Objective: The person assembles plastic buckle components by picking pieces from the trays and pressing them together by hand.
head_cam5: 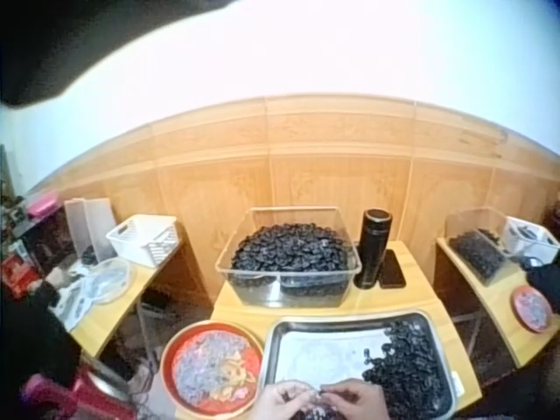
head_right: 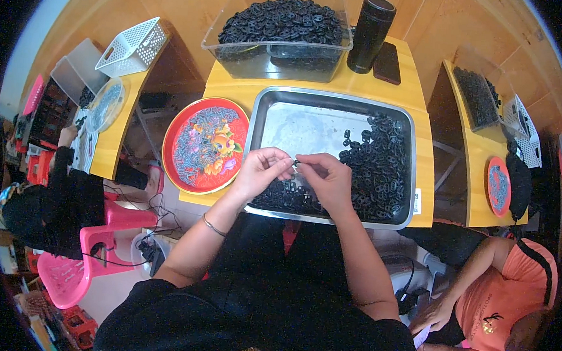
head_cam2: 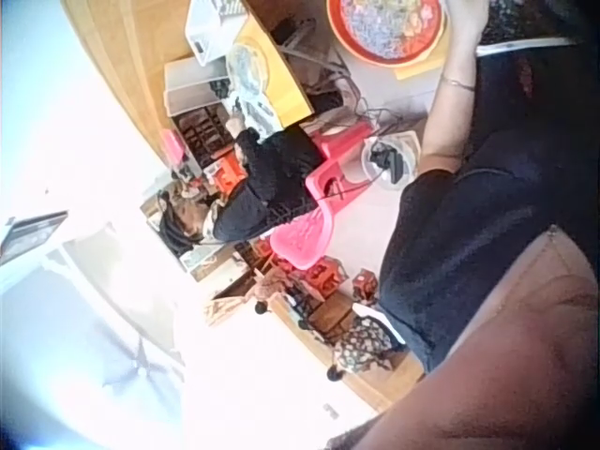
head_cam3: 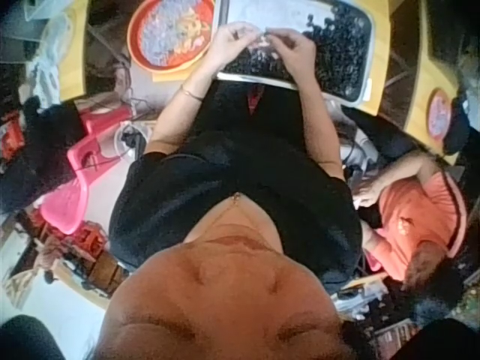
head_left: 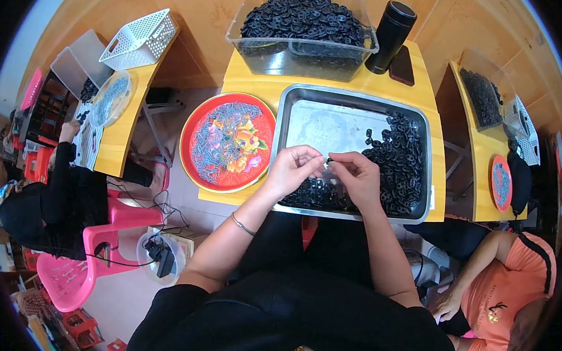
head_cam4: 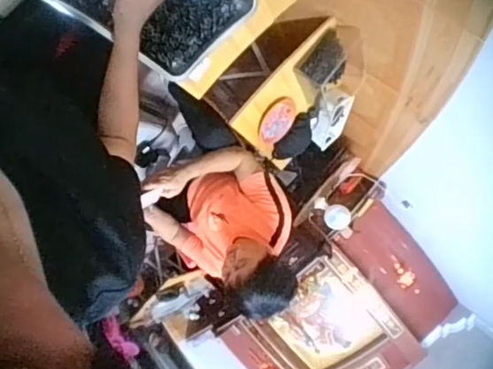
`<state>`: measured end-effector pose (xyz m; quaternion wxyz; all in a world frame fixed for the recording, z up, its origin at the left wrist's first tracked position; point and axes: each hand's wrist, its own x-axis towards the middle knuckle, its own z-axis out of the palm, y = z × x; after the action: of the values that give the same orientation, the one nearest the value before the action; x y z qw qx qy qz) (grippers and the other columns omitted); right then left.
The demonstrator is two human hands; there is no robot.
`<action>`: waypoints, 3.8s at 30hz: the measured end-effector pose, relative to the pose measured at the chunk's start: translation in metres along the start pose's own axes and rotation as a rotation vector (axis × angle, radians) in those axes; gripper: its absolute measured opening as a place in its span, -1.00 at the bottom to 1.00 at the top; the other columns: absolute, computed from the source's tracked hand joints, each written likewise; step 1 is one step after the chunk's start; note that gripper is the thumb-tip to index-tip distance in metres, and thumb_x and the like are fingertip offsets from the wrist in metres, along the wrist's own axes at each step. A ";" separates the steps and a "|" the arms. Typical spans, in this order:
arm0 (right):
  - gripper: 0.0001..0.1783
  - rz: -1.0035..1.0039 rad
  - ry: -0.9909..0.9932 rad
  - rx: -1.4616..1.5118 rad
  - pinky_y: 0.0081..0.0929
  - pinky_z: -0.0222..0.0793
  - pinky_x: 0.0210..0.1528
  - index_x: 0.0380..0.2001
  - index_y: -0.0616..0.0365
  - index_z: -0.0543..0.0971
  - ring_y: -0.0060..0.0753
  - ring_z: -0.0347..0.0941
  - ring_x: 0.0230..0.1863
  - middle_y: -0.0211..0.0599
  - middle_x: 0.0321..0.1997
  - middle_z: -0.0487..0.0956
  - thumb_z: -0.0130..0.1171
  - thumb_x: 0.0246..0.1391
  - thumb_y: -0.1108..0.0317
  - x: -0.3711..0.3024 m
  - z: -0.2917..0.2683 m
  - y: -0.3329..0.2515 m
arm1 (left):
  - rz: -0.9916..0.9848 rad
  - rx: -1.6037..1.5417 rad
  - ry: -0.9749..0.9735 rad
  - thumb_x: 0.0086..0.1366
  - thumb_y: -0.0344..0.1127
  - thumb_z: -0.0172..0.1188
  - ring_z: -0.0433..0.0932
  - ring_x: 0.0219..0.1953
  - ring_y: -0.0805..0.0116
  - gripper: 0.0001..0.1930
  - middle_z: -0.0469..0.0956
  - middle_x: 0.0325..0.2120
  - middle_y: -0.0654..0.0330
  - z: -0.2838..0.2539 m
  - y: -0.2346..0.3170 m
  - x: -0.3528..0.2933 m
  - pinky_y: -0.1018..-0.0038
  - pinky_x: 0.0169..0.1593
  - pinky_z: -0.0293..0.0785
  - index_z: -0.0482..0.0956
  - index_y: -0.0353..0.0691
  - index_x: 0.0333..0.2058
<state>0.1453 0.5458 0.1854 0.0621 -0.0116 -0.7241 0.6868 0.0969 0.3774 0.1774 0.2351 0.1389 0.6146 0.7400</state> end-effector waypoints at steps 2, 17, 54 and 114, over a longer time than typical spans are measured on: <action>-0.82 0.030 -0.010 -0.027 -0.75 0.39 -0.37 -0.28 0.25 0.56 -0.65 0.51 -0.39 -0.35 -0.42 0.59 0.16 -0.03 0.57 -0.001 0.000 -0.001 | -0.013 0.026 -0.004 0.24 -0.36 0.12 0.51 -0.47 0.55 -0.86 0.55 -0.49 0.21 -0.001 -0.001 0.000 0.65 -0.36 0.44 0.50 -0.33 -0.32; -0.82 0.084 -0.003 0.105 -0.75 0.38 -0.35 -0.26 0.27 0.55 -0.67 0.48 -0.42 -0.36 -0.44 0.58 0.13 0.00 0.54 0.002 0.004 -0.004 | 0.062 -0.125 0.023 0.19 -0.46 0.15 0.53 -0.41 0.54 -0.89 0.56 -0.46 0.22 0.005 0.006 -0.002 0.62 -0.29 0.47 0.49 -0.36 -0.31; -0.85 -0.228 0.296 -0.306 -0.75 0.30 -0.28 -0.30 0.26 0.52 -0.68 0.39 -0.33 -0.40 -0.32 0.47 0.08 0.01 0.59 0.003 -0.029 -0.006 | 0.471 0.981 -0.318 -0.04 -0.36 0.26 0.41 -0.22 0.08 -0.66 0.43 -0.35 0.07 0.040 0.011 0.007 0.28 -0.13 0.35 0.51 -0.24 -0.22; -0.82 0.055 0.059 0.020 -0.72 0.37 -0.35 -0.31 0.23 0.55 -0.70 0.45 -0.43 -0.41 -0.44 0.57 0.19 -0.07 0.49 -0.002 -0.010 0.000 | -0.089 -0.491 0.000 0.17 -0.56 0.11 0.56 -0.30 0.39 -0.83 0.55 -0.35 0.17 0.013 -0.001 0.006 0.51 -0.14 0.52 0.45 -0.29 -0.24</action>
<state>0.1482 0.5559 0.1861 0.0648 -0.0510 -0.7143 0.6950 0.0979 0.3912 0.1789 0.2943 0.0504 0.4218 0.8561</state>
